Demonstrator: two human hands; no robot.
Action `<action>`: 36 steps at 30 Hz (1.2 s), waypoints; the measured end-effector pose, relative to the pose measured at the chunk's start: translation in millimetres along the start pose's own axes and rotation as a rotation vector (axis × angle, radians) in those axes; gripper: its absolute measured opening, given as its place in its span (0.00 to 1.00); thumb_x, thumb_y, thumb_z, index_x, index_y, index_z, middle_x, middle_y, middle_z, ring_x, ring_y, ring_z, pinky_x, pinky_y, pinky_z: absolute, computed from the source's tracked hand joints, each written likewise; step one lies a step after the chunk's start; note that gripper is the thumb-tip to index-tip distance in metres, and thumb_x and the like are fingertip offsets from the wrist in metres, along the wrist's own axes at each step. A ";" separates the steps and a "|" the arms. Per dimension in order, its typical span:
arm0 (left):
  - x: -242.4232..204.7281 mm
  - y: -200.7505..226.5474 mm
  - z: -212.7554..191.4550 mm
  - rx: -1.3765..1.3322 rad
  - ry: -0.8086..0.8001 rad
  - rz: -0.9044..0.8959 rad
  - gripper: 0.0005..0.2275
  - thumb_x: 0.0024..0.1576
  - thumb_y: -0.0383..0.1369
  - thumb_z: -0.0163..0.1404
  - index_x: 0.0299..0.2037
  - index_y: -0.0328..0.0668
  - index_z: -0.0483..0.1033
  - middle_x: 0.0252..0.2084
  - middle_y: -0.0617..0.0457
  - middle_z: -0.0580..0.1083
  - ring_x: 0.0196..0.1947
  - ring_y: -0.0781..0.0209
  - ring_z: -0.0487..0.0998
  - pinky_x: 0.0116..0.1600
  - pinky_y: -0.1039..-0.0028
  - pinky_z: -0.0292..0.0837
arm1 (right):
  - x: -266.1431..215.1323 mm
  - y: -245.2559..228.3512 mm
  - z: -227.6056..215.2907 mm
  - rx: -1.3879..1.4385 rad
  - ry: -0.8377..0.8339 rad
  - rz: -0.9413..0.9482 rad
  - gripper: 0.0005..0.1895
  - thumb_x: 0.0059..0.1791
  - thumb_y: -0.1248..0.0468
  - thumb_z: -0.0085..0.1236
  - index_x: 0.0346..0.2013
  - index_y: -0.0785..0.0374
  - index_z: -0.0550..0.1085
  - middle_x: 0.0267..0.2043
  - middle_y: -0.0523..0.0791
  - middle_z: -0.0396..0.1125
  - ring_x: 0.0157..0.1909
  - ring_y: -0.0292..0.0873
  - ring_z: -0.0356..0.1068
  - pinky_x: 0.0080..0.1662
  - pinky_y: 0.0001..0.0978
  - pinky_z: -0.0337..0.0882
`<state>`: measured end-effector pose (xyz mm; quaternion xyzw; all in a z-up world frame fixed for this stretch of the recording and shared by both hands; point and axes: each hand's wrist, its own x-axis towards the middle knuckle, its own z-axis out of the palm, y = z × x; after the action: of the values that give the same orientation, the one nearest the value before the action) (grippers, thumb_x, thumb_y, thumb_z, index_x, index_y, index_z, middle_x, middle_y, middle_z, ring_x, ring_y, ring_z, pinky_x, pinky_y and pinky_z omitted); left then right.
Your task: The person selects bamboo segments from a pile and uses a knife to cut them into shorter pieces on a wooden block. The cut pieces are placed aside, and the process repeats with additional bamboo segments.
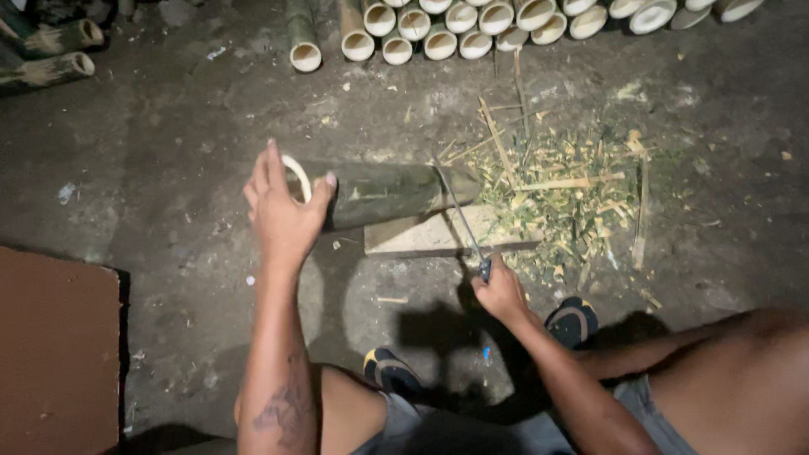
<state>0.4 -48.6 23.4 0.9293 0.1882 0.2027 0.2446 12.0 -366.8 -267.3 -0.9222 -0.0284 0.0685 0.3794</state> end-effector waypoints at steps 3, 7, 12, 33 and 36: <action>-12.4 5.6 -0.2 -0.097 0.029 0.056 0.40 0.52 0.51 0.60 0.72 0.37 0.60 0.72 0.39 0.62 0.72 0.39 0.60 0.72 0.54 0.60 | -23.5 17.5 5.5 -0.022 -0.022 0.042 0.23 0.44 0.59 0.58 0.48 0.68 0.67 0.36 0.64 0.71 0.43 0.71 0.71 0.44 0.60 0.70; -8.5 5.1 -7.6 -0.050 0.063 0.022 0.42 0.48 0.50 0.60 0.71 0.36 0.60 0.70 0.39 0.62 0.67 0.38 0.60 0.67 0.48 0.60 | -9.9 10.6 -8.4 -0.016 -0.020 0.034 0.22 0.44 0.58 0.57 0.47 0.69 0.67 0.35 0.64 0.72 0.41 0.70 0.73 0.44 0.60 0.72; -7.1 -4.6 -5.1 0.003 0.132 0.087 0.39 0.55 0.48 0.59 0.74 0.37 0.59 0.72 0.39 0.61 0.70 0.37 0.58 0.66 0.43 0.56 | -3.0 -60.5 -19.6 -0.014 -0.118 0.029 0.23 0.44 0.55 0.59 0.47 0.67 0.69 0.37 0.62 0.72 0.42 0.68 0.73 0.44 0.57 0.73; 7.1 1.4 2.8 0.015 0.159 -0.014 0.30 0.56 0.43 0.55 0.69 0.39 0.67 0.67 0.43 0.66 0.66 0.39 0.62 0.65 0.47 0.57 | 61.1 -83.1 23.0 0.074 -0.157 -0.178 0.17 0.45 0.57 0.57 0.43 0.66 0.74 0.35 0.60 0.74 0.42 0.64 0.75 0.43 0.52 0.74; 2.3 -5.5 0.9 -0.017 0.206 0.001 0.30 0.58 0.43 0.55 0.70 0.40 0.67 0.68 0.43 0.66 0.66 0.40 0.63 0.66 0.49 0.59 | 89.3 -75.2 21.9 -0.027 -0.135 -0.104 0.19 0.45 0.56 0.61 0.43 0.68 0.75 0.37 0.62 0.73 0.43 0.64 0.75 0.43 0.51 0.75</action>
<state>1.5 -43.5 20.5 0.9014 0.2104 0.2989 0.2320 97.0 -288.8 -239.1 -0.9178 -0.1028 0.1101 0.3674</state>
